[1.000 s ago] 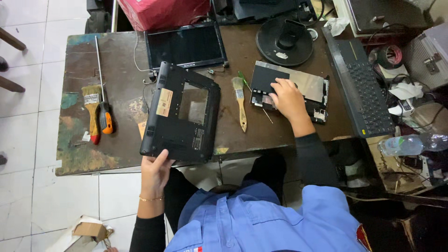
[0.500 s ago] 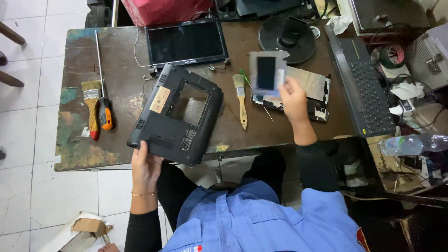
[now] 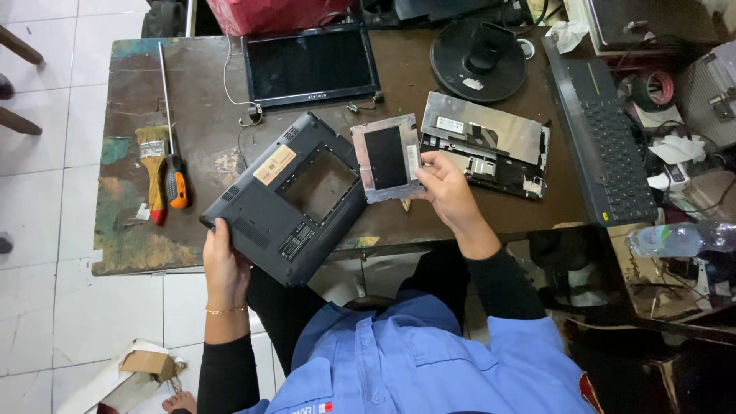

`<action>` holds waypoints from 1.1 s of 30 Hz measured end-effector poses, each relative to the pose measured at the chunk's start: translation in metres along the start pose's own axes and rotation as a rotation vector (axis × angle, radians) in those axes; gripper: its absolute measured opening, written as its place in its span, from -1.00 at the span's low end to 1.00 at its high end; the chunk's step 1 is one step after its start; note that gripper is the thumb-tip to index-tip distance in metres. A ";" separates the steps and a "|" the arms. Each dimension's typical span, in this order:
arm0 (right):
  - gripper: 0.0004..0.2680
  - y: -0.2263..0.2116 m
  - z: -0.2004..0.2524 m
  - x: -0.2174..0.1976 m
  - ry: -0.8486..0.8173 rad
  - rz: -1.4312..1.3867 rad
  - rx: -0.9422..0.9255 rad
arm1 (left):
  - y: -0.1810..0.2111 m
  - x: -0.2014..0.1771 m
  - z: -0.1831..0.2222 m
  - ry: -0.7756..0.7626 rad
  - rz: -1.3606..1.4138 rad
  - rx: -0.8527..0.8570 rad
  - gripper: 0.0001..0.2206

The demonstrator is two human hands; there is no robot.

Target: The person cleans a disassembled laptop using a brush. They remove a metal frame and a black plastic cover, brush the interior of the laptop base, and then reinsert the cover. The person also brushes the exterior of the laptop base and the metal frame.

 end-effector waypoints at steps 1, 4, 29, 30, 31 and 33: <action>-0.81 0.003 0.000 0.006 -0.004 0.001 0.003 | -0.005 -0.004 -0.004 0.004 0.002 0.001 -0.69; -0.91 -0.023 0.008 0.033 0.119 0.590 -0.464 | -0.012 -0.013 -0.013 0.042 -0.005 0.021 -0.71; -0.51 -0.004 0.037 0.118 -0.076 1.233 -0.658 | -0.012 -0.007 -0.012 0.037 0.001 0.049 -0.70; -0.48 0.000 0.036 0.118 -0.062 1.276 -0.635 | -0.011 -0.006 -0.011 0.038 -0.005 0.054 -0.71; -0.48 0.002 0.036 0.119 -0.064 1.275 -0.636 | -0.011 -0.007 -0.012 0.040 -0.005 0.055 -0.71; -0.47 0.005 0.037 0.119 -0.062 1.319 -0.624 | -0.010 -0.008 -0.014 0.045 -0.004 0.062 -0.73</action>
Point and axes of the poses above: each hand's wrist, its own z-axis away from the middle knuckle, its own x-axis out of the palm, y = z × x, the point moved 7 cm from there along -z, towards the middle knuckle, and after that the axes turned 2 degrees about -x, right-handed, at the moved point
